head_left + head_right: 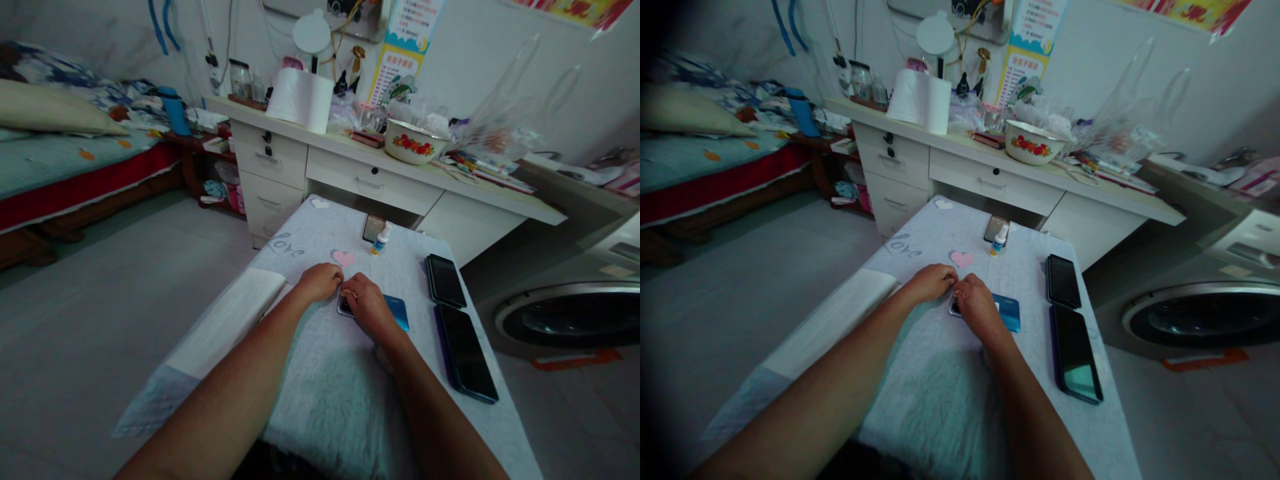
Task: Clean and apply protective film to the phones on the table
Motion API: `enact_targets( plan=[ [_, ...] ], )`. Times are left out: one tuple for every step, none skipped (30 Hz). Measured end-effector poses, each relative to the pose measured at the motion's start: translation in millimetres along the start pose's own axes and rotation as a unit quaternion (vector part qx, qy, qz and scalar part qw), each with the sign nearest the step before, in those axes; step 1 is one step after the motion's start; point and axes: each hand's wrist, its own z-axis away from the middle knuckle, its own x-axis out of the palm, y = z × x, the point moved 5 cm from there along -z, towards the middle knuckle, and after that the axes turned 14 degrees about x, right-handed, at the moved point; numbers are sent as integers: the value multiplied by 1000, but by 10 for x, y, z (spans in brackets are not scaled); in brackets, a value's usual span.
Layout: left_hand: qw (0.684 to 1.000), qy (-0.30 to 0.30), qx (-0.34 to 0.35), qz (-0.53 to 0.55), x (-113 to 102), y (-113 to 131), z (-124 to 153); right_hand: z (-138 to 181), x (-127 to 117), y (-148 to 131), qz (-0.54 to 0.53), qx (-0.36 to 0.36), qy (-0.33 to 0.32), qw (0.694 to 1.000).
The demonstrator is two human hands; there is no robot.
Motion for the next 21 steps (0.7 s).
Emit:
enact_targets(
  plan=[
    [1000,0,1,-3,-6,2,-1,-22,7,4,6,8,5,1000],
    [1000,0,2,-4,-10,5,-1,-44,14,9,10,16,10,1000],
    [1000,-2,2,-5,-12,6,-2,-66,21,15,14,23,17,1000],
    [1000,-4,2,-5,-14,7,-2,-87,28,21,15,28,25,999],
    [1000,-5,0,-3,-14,6,-1,-107,34,29,15,32,33,999],
    [1000,-5,-2,-1,-16,5,1,-125,40,38,16,36,42,998],
    [1000,-3,-4,2,-18,4,3,-142,44,51,17,40,51,998],
    [1000,0,-5,4,-23,6,6,-156,46,65,19,45,59,997],
    [1000,3,-4,6,-27,8,9,-167,44,83,24,51,67,996],
    [1000,6,-3,9,-32,12,13,-174,41,101,29,57,73,995],
    [1000,7,-2,12,-37,15,18,-178,35,119,34,61,77,995],
    [1000,7,-2,17,-40,18,23,-178,25,137,38,66,79,994],
    [1000,7,-3,21,-43,19,28,-175,13,156,40,70,79,994],
    [1000,5,-4,27,-44,21,32,-168,-1,175,40,74,78,993],
    [1000,4,-5,31,-45,21,36,-158,-16,194,38,79,77,993],
    [999,1,-5,33,-43,21,38,-145,-32,212,37,83,76,993],
    [999,-1,-4,33,-40,21,39,-131,-49,228,35,85,77,993],
    [999,-2,-4,32,-37,20,39,-114,-65,240,34,85,78,993],
    [1000,-2,-3,31,-33,20,39,-98,-79,249,31,84,80,993],
    [1000,-1,-4,29,-29,18,39,-81,-91,257,29,83,82,993],
    [1000,-1,-5,28,-25,18,39,-66,-99,264,25,82,82,993]
  ],
)
